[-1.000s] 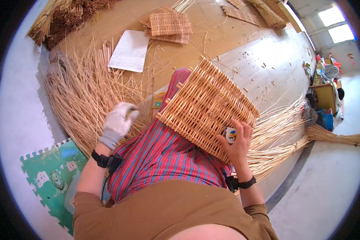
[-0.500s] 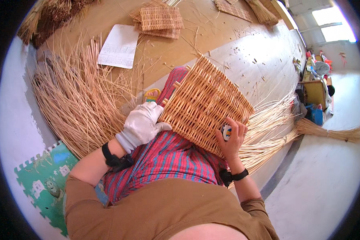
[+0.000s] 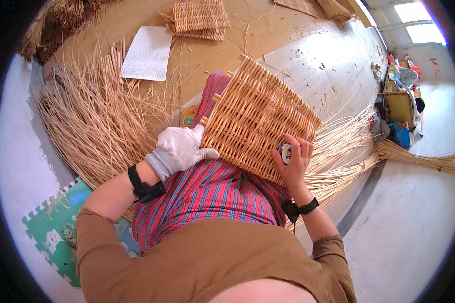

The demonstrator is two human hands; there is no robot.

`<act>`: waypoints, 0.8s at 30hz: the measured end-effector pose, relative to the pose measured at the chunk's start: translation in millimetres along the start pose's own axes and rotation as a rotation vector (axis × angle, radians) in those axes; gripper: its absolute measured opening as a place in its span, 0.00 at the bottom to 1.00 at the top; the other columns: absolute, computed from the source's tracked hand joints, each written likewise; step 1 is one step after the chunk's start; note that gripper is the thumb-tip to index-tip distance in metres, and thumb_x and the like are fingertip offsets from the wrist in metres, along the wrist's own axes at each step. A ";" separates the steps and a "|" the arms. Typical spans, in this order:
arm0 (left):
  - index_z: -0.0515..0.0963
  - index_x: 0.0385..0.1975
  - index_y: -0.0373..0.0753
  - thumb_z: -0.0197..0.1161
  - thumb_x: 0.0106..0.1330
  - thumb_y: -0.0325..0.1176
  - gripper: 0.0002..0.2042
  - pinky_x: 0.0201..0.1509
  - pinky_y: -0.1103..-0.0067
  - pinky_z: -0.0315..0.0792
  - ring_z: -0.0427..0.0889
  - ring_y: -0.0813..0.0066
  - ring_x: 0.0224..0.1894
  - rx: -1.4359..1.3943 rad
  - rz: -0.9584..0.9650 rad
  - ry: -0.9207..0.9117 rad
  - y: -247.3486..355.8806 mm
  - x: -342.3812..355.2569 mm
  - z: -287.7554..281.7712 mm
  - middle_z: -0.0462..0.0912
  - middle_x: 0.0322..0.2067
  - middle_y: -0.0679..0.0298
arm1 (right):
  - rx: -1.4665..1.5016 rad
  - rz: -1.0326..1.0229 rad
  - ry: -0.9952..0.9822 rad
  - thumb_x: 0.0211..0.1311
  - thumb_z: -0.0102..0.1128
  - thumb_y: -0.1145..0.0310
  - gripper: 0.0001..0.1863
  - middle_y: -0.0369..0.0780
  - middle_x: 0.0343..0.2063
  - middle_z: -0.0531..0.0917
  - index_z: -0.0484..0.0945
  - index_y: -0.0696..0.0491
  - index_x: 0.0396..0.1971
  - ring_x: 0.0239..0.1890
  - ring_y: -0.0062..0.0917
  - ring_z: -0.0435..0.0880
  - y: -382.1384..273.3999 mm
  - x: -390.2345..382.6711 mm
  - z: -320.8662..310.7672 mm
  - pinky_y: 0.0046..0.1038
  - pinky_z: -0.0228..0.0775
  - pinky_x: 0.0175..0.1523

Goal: Measuring and trimming a woven wicker panel using a measuring tape and clippers.

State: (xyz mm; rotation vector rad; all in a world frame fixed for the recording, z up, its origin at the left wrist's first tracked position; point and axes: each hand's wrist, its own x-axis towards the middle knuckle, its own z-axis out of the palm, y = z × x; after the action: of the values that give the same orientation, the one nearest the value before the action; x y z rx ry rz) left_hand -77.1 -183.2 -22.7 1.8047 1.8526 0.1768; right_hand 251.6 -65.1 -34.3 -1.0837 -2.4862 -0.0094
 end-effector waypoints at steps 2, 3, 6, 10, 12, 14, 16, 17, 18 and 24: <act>0.75 0.48 0.27 0.54 0.62 0.72 0.43 0.36 0.62 0.79 0.87 0.48 0.32 0.035 0.012 0.011 5.2 -1.9 -2.8 0.84 0.26 0.45 | 0.029 -0.005 0.008 0.49 0.78 0.57 0.31 0.41 0.40 0.74 0.78 0.47 0.54 0.46 0.39 0.72 2.3 -1.2 3.4 0.41 0.64 0.55; 0.75 0.47 0.27 0.54 0.63 0.72 0.42 0.36 0.62 0.79 0.87 0.49 0.32 0.068 -0.022 0.016 8.2 -5.3 -4.5 0.84 0.26 0.45 | 0.029 0.003 -0.002 0.49 0.79 0.58 0.30 0.41 0.40 0.75 0.78 0.47 0.53 0.46 0.39 0.73 -2.7 0.5 0.8 0.42 0.66 0.55; 0.76 0.43 0.31 0.54 0.62 0.72 0.39 0.35 0.62 0.79 0.87 0.51 0.31 0.141 -0.077 0.043 15.3 -13.2 -10.9 0.84 0.25 0.48 | 0.155 0.036 -0.001 0.50 0.78 0.58 0.27 0.40 0.37 0.76 0.78 0.48 0.49 0.45 0.39 0.74 -5.5 1.4 -5.4 0.42 0.66 0.55; 0.78 0.40 0.35 0.59 0.63 0.65 0.32 0.44 0.64 0.77 0.86 0.53 0.37 0.245 0.023 0.159 24.6 -25.4 -36.8 0.85 0.31 0.53 | 0.551 0.269 -0.196 0.53 0.77 0.57 0.23 0.41 0.33 0.77 0.76 0.53 0.41 0.38 0.36 0.77 -7.8 9.3 -46.8 0.37 0.71 0.49; 0.79 0.40 0.36 0.61 0.66 0.58 0.26 0.47 0.63 0.75 0.85 0.55 0.41 0.279 0.075 0.462 45.1 -28.6 -60.6 0.84 0.35 0.54 | 0.551 0.342 -0.180 0.52 0.78 0.53 0.27 0.41 0.33 0.77 0.75 0.54 0.41 0.35 0.35 0.78 -27.0 15.8 -75.5 0.33 0.73 0.44; 0.79 0.39 0.36 0.63 0.69 0.46 0.16 0.47 0.67 0.76 0.84 0.56 0.40 0.164 0.173 0.452 73.4 -22.5 -62.2 0.83 0.35 0.52 | 0.585 0.212 -0.234 0.48 0.80 0.47 0.32 0.40 0.32 0.77 0.74 0.54 0.41 0.33 0.34 0.79 -48.2 25.8 -92.4 0.33 0.74 0.42; 0.78 0.40 0.37 0.63 0.72 0.37 0.09 0.48 0.74 0.76 0.83 0.65 0.39 -0.683 0.356 0.095 97.6 -8.4 -48.5 0.83 0.35 0.57 | 0.559 0.112 -0.262 0.44 0.80 0.41 0.38 0.42 0.35 0.80 0.74 0.54 0.45 0.38 0.37 0.85 -66.4 33.9 -95.2 0.34 0.76 0.42; 0.78 0.40 0.37 0.63 0.73 0.35 0.08 0.47 0.76 0.75 0.82 0.70 0.40 -0.926 0.332 -0.070 101.4 -0.2 -29.7 0.83 0.35 0.61 | 0.564 0.077 -0.283 0.45 0.80 0.41 0.37 0.42 0.36 0.81 0.74 0.53 0.45 0.40 0.38 0.85 -73.3 38.4 -95.2 0.35 0.76 0.42; 0.78 0.41 0.38 0.62 0.74 0.34 0.06 0.47 0.79 0.75 0.81 0.76 0.40 -1.162 0.302 -0.248 108.7 6.6 -22.6 0.82 0.35 0.65 | 0.565 0.048 -0.301 0.46 0.79 0.41 0.36 0.42 0.37 0.82 0.75 0.53 0.44 0.41 0.39 0.86 -75.7 40.5 -95.8 0.36 0.77 0.42; 0.78 0.37 0.40 0.63 0.74 0.43 0.12 0.28 0.83 0.77 0.81 0.83 0.23 -1.150 0.094 -0.082 88.9 39.3 -66.3 0.76 0.23 0.72 | 0.427 0.598 -0.220 0.61 0.70 0.56 0.14 0.41 0.37 0.82 0.84 0.49 0.40 0.38 0.39 0.84 8.2 12.7 -112.0 0.37 0.76 0.43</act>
State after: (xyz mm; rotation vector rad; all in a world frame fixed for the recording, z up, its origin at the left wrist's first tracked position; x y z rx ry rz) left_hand -27.1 -119.2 62.4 1.0295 1.1523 0.9552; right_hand 292.2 -69.9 71.1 -1.6340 -2.0872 0.8106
